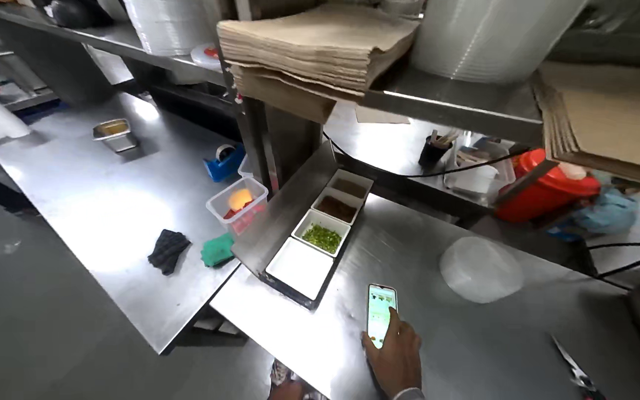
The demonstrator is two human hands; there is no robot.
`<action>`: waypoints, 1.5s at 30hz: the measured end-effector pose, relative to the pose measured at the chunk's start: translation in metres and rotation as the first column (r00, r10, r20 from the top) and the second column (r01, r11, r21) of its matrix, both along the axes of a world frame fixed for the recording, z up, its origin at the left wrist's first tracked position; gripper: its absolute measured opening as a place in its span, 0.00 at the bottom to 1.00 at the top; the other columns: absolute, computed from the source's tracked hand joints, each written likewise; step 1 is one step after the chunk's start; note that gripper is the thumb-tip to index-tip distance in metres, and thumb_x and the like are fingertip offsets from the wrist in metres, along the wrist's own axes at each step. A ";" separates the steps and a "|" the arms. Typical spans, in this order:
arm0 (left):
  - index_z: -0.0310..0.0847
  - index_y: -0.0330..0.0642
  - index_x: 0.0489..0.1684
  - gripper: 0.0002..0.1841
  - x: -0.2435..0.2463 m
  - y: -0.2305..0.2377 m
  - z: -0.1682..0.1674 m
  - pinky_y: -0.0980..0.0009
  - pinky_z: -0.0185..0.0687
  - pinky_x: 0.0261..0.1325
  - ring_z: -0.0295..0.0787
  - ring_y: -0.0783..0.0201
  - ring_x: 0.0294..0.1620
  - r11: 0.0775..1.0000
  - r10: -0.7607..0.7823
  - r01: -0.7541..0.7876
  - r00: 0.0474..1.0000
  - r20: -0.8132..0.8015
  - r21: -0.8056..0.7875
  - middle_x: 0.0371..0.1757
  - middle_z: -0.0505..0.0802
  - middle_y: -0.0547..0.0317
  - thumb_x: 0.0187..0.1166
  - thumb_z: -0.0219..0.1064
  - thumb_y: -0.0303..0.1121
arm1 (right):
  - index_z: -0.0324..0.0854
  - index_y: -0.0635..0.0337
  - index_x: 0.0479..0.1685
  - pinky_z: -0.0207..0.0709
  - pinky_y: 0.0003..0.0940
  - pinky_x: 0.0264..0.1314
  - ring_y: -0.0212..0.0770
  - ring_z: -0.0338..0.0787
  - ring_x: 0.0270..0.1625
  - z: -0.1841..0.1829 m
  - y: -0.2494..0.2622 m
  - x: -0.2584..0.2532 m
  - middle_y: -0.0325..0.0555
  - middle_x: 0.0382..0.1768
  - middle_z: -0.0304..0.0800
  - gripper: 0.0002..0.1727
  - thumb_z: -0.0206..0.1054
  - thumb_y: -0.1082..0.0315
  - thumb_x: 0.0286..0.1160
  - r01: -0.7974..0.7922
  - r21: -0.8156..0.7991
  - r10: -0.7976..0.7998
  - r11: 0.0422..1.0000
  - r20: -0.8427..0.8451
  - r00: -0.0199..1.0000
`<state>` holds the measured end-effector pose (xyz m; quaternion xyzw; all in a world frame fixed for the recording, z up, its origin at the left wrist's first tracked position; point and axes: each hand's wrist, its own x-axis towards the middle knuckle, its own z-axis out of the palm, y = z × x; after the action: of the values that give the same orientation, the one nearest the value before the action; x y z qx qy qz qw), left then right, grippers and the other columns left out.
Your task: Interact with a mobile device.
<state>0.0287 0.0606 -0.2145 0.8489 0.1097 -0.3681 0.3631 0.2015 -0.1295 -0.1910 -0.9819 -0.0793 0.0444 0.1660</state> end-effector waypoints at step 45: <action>0.85 0.29 0.61 0.31 0.035 -0.014 0.000 0.38 0.71 0.76 0.85 0.39 0.69 0.989 -0.013 -0.025 0.965 -0.260 -0.143 0.62 0.89 0.31 0.92 0.51 0.53 | 0.89 0.42 0.66 0.62 0.65 0.79 0.64 0.73 0.81 -0.056 -0.079 0.024 0.56 0.76 0.80 0.35 0.36 0.41 0.87 -0.438 0.179 0.374 0.881 0.303 0.877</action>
<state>0.0633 0.0462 -0.2141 0.7643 0.1320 -0.4823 0.4072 0.2252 -0.2088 -0.2469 -0.9124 -0.3108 -0.0602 0.2595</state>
